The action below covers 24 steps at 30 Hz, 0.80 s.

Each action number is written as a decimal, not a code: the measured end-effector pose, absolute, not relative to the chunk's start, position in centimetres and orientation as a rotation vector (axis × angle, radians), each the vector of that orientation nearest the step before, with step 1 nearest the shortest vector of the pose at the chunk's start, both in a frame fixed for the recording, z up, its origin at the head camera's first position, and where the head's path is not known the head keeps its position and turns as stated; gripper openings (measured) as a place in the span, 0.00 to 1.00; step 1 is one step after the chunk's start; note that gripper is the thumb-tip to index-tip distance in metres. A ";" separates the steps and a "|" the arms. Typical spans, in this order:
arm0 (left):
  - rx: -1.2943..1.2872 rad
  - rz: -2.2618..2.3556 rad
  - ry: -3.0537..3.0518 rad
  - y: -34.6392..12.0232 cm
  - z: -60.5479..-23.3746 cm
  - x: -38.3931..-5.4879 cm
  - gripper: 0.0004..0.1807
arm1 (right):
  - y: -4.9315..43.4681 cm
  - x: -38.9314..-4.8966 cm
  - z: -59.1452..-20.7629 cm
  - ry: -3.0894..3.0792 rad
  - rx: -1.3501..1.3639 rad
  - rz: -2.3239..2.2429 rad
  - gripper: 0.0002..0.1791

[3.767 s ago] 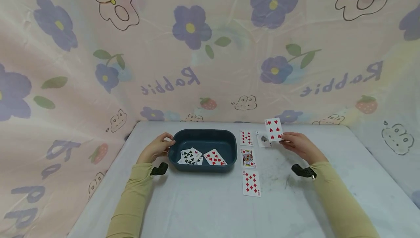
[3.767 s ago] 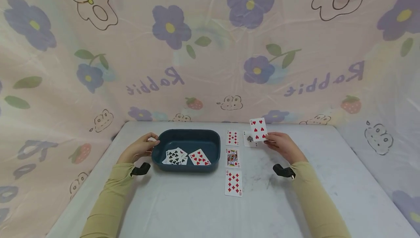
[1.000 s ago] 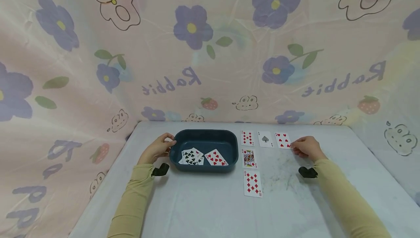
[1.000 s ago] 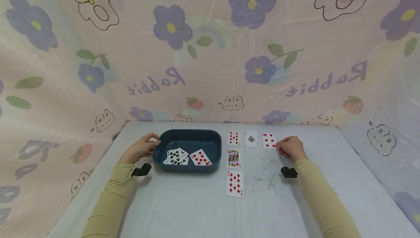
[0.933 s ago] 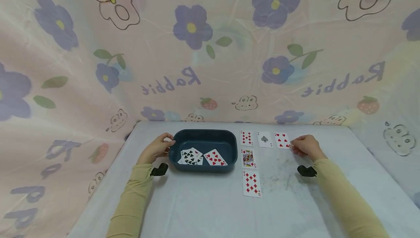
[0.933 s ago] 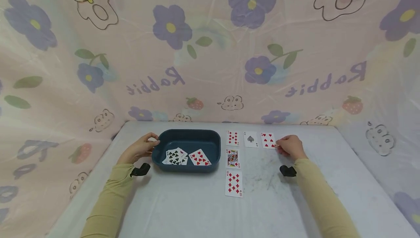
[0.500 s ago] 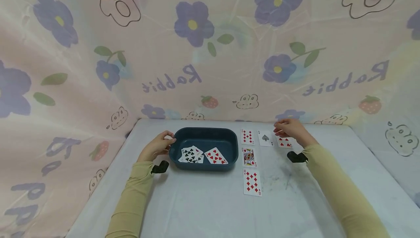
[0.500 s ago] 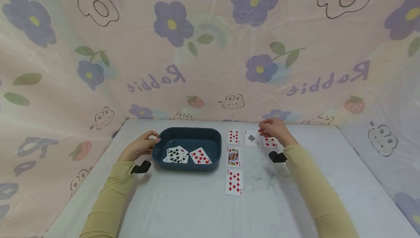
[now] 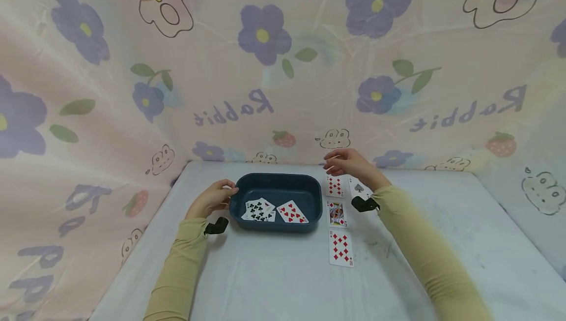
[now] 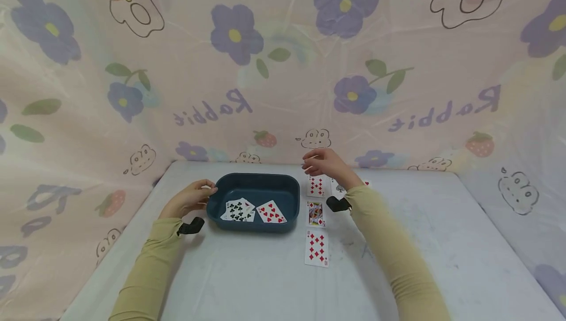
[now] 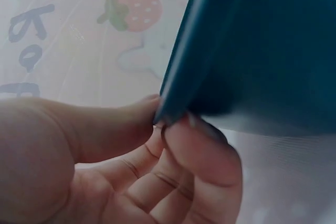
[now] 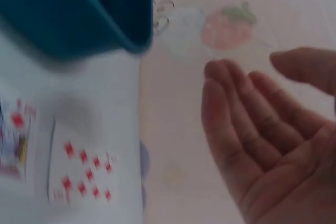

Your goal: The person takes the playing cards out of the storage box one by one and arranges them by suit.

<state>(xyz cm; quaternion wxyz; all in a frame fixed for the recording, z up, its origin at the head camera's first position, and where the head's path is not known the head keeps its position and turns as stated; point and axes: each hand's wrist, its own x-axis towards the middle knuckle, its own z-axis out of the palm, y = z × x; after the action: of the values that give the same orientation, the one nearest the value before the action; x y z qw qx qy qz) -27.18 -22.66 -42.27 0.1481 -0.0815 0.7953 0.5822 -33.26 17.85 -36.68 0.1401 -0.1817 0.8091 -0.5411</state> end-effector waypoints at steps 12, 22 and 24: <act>-0.238 1.677 2.292 -22.5 -42.0 -27.0 0.09 | 10.0 -33.4 -38.7 2.140 -0.738 -1.256 0.22; -0.221 1.705 2.272 -22.4 -42.2 -27.0 0.10 | 5.9 -33.4 -40.1 2.000 -0.721 -1.172 0.23; -0.232 1.697 2.279 -22.4 -42.2 -27.0 0.10 | 5.2 -33.3 -40.4 2.006 -0.714 -1.156 0.22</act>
<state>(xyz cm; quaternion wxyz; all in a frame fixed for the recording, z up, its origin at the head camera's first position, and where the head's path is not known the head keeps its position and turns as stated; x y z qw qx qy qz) -26.98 -22.42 -42.17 0.1447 -0.0806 0.7909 0.5891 -33.34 5.23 -40.39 0.3517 -0.2759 0.7751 -0.4466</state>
